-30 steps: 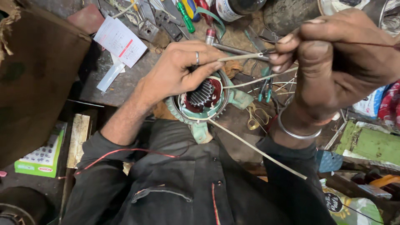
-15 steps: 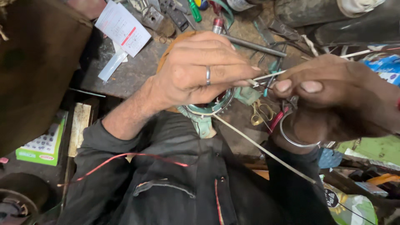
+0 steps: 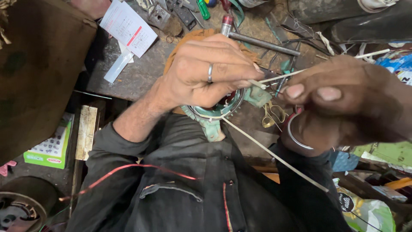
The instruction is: The person strips insulation from white and red wires using pliers, then twists and inserts the exposed ends into slots of a motor stator. The person repeats stripping and inserting steps for multiple wires.
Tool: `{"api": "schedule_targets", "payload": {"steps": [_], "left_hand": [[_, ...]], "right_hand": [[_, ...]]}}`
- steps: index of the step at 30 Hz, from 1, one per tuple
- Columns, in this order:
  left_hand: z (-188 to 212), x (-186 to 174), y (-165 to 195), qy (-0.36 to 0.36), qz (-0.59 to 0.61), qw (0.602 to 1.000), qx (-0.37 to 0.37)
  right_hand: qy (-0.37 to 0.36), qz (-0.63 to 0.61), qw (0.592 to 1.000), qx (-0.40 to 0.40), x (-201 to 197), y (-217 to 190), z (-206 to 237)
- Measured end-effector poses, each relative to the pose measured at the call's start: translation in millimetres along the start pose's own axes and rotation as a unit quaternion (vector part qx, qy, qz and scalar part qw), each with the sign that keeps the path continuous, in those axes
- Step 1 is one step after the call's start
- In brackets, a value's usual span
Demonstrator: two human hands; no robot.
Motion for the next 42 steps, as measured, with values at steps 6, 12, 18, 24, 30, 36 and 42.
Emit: {"api": "schedule_targets", "payload": {"steps": [6, 12, 18, 24, 30, 36, 42], "left_hand": [[0, 4, -12, 0.02, 0.019, 0.999, -0.038], [1, 3, -15, 0.013, 0.004, 0.997, -0.078], [1, 6, -18, 0.026, 0.036, 0.993, -0.106], [0, 16, -21, 0.079, 0.069, 0.986, -0.131], [-1, 21, -26, 0.102, 0.091, 0.981, -0.139], [-3, 23, -32, 0.106, 0.093, 0.977, -0.161], [-5, 24, -32, 0.127, 0.116, 0.972, -0.158]], "right_hand": [[0.159, -0.004, 0.987, 0.021, -23, -6, -13], [0.508, 0.01, 0.86, 0.037, 0, -3, 7], [0.529, -0.013, 0.848, 0.019, 4, 3, 13], [0.555, 0.02, 0.831, 0.019, -6, 3, 10], [0.528, 0.019, 0.848, 0.037, 0, 3, 20], [0.523, 0.025, 0.851, 0.039, -5, 10, 27], [0.514, -0.015, 0.855, 0.064, -7, 19, 29]]}}
Point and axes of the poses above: each hand's wrist, its own z-axis away from the middle knuckle, its own x-axis out of the palm, y = z × x, the point moved 9 cm from there along -z, towards the middle knuckle, and after that the axes turned 11 degrees about -y, right-handed, at the moved point
